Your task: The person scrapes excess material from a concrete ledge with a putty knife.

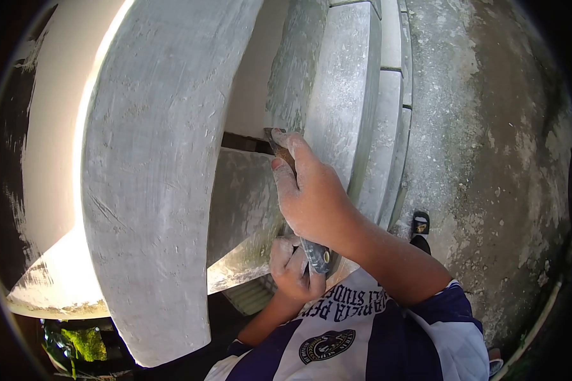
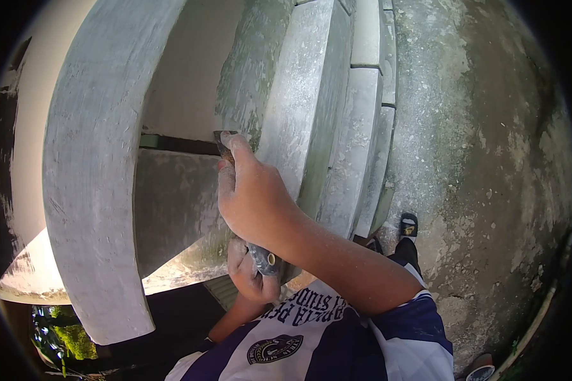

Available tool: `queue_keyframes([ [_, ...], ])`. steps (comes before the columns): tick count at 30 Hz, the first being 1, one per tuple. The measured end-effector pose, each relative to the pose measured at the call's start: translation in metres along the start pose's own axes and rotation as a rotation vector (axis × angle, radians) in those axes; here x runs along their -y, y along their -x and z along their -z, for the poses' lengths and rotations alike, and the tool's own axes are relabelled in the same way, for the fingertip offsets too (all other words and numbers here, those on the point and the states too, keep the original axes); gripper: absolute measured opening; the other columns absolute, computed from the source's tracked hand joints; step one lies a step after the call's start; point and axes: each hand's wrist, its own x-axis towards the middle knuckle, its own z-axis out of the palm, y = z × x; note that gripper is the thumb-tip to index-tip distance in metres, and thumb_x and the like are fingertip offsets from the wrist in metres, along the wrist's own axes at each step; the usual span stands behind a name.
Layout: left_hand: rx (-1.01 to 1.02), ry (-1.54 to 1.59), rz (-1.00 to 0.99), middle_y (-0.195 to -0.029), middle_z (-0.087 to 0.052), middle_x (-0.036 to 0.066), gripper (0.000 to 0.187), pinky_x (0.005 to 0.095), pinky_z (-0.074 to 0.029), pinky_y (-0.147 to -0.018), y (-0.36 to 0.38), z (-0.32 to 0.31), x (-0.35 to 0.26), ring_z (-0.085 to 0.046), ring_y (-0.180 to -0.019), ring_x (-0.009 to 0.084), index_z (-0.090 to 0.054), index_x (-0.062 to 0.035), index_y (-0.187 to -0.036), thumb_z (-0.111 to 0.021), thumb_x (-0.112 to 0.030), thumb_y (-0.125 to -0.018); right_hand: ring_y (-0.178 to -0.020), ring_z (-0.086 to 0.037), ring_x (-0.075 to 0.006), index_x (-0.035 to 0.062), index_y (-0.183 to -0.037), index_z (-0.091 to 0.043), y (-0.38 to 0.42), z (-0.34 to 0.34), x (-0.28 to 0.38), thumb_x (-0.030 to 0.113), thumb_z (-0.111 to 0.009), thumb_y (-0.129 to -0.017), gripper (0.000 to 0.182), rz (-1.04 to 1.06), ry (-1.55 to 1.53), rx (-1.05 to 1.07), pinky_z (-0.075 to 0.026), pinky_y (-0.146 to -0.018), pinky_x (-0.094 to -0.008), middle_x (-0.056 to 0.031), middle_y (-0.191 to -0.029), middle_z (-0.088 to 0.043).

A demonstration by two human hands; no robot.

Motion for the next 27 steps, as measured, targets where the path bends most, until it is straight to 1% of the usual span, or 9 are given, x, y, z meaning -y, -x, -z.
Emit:
queue_keyframes([
  [3, -0.059, 0.032, 0.029, -0.091, -0.060, 0.018, 0.033, 0.0417, -0.046, -0.065, 0.002, -0.005, 0.001, -0.056, -0.076, 0.0349, -0.074, 0.0027, -0.099, -0.066, -0.011, -0.070, -0.083, -0.071, -0.0506, -0.0039, -0.138, -0.047, 0.005, -0.010, -0.006, 0.006, -0.054, -0.102, 0.038, 0.082, -0.029, -0.061, -0.055, -0.073, -0.0525, -0.0322, -0.087, -0.070],
  [6, -0.054, -0.031, -0.022, -0.090, -0.059, 0.017, 0.032, 0.0413, -0.046, -0.063, 0.004, -0.003, 0.004, -0.055, -0.074, 0.0348, -0.074, 0.0022, -0.099, -0.066, -0.010, -0.070, -0.082, -0.071, -0.0510, -0.0031, -0.136, -0.049, 0.004, -0.008, -0.014, 0.007, -0.054, -0.103, 0.035, 0.092, -0.026, -0.096, -0.055, -0.072, -0.0524, -0.0315, -0.087, -0.070],
  [12, -0.045, 0.030, 0.012, -0.089, -0.061, 0.017, 0.032, 0.0414, -0.046, -0.061, 0.001, -0.002, 0.002, -0.056, -0.072, 0.0343, -0.074, 0.0018, -0.097, -0.066, -0.010, -0.068, -0.083, -0.071, -0.0511, -0.0024, -0.135, -0.051, 0.008, -0.016, -0.018, 0.009, -0.055, -0.103, 0.034, 0.192, -0.019, -0.125, -0.054, -0.071, -0.0525, -0.0310, -0.087, -0.070],
  [15, -0.035, 0.033, 0.029, -0.090, -0.063, 0.018, 0.034, 0.0415, -0.046, -0.061, 0.006, -0.003, 0.005, -0.056, -0.072, 0.0342, -0.074, 0.0019, -0.096, -0.065, -0.010, -0.066, -0.083, -0.071, -0.0508, -0.0034, -0.137, -0.051, 0.006, -0.013, -0.011, 0.008, -0.056, -0.102, 0.036, 0.110, -0.011, -0.093, -0.055, -0.072, -0.0512, -0.0312, -0.088, -0.070],
  [18, -0.024, -0.013, -0.007, -0.091, -0.063, 0.018, 0.036, 0.0419, -0.047, -0.061, 0.003, -0.001, 0.003, -0.057, -0.072, 0.0348, -0.074, 0.0022, -0.096, -0.065, -0.010, -0.064, -0.083, -0.071, -0.0500, -0.0038, -0.139, -0.050, 0.005, -0.015, -0.018, 0.007, -0.055, -0.103, 0.038, 0.171, -0.013, -0.119, -0.055, -0.072, -0.0499, -0.0312, -0.089, -0.070],
  [21, -0.020, -0.019, -0.026, -0.091, -0.063, 0.018, 0.036, 0.0422, -0.047, -0.062, 0.002, 0.000, 0.003, -0.058, -0.073, 0.0354, -0.074, 0.0028, -0.095, -0.065, -0.011, -0.063, -0.104, -0.071, -0.0282, -0.0012, -0.142, -0.051, 0.011, 0.006, 0.011, 0.007, -0.054, -0.107, 0.036, -0.179, -0.085, 0.016, -0.052, -0.091, -0.0360, -0.0259, -0.111, -0.070],
  [23, -0.023, -0.025, -0.042, -0.091, -0.062, 0.018, 0.036, 0.0425, -0.048, -0.062, 0.002, 0.000, 0.004, -0.058, -0.073, 0.0358, -0.074, 0.0035, -0.097, -0.065, -0.011, -0.065, -0.104, -0.071, -0.0272, -0.0006, -0.142, -0.052, 0.012, 0.004, -0.002, 0.009, -0.054, -0.108, 0.035, -0.033, -0.031, -0.030, -0.052, -0.092, -0.0361, -0.0253, -0.111, -0.071],
  [25, -0.010, -0.029, -0.048, -0.091, -0.062, 0.019, 0.036, 0.0428, -0.048, -0.063, 0.001, 0.001, 0.004, -0.058, -0.074, 0.0360, -0.073, 0.0040, -0.098, -0.066, -0.012, -0.067, -0.097, -0.072, -0.0330, -0.0016, -0.141, -0.052, 0.007, 0.000, -0.008, 0.010, -0.055, -0.107, 0.036, 0.048, 0.005, -0.062, -0.053, -0.087, -0.0400, -0.0267, -0.105, -0.071],
  [27, 0.019, -0.031, -0.043, -0.092, -0.062, 0.020, 0.035, 0.0431, -0.048, -0.064, -0.001, 0.003, 0.001, -0.059, -0.075, 0.0363, -0.072, 0.0043, -0.100, -0.066, -0.011, -0.070, -0.084, -0.073, -0.0457, -0.0040, -0.140, -0.051, -0.007, -0.006, -0.006, 0.009, -0.057, -0.103, 0.039, 0.064, 0.024, -0.080, -0.056, -0.075, -0.0477, -0.0302, -0.091, -0.071],
])
